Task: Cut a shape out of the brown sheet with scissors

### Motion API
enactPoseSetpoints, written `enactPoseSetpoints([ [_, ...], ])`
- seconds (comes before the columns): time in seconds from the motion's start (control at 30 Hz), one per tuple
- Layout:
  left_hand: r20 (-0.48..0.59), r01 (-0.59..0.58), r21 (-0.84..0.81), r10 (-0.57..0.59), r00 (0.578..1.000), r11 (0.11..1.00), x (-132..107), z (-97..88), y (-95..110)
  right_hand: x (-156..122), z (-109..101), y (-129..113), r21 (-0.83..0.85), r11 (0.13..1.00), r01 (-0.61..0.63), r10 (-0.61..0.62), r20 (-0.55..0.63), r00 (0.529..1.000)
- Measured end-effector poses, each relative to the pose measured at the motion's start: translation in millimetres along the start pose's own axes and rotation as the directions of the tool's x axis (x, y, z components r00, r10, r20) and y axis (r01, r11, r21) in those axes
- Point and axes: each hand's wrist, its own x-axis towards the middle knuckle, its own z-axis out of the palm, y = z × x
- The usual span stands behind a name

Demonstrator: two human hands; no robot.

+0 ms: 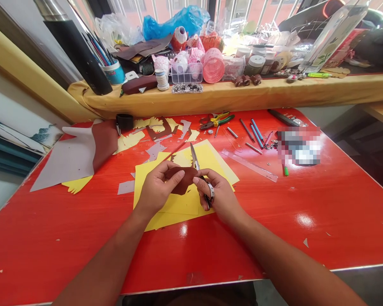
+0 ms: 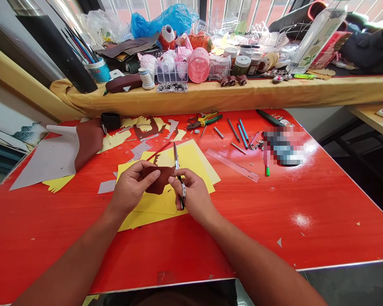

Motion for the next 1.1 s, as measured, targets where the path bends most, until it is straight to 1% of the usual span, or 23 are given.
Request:
enactPoseSetpoints([
  [0.2,0.01,0.007,-0.01,-0.007,1.0,1.0,-2.4,-0.3,2.8,0.9,-0.7,0.9,0.026,1.0,-0.013,0.013,-0.01,1.0],
  [0.4,0.024,-0.011,-0.013,0.011,1.0,1.0,-3.9,1.6,6.5,0.4,-0.4,-0.8,0.028,0.999,-0.016,0.016,-0.012,1.0],
  [0.73,0.045,0.011,-0.024,-0.01,0.999,1.0,-4.9,2.1,2.6,-0.9,-0.7,-0.5,0.025,0.999,-0.023,0.024,-0.019,1.0],
  [0.97,0.054,-0.017,0.003,0.017,0.998,1.0,-3.2,1.1,0.5,-0.8,-0.1,-0.5,0.024,0.999,-0.024,0.025,-0.024,0.999],
  [1.1,0.1,0.023,-0.015,-0.021,0.995,1.0,-2.5,0.0,0.1,-0.5,-1.0,-1.1,0.009,1.0,-0.02,0.02,-0.031,0.999],
])
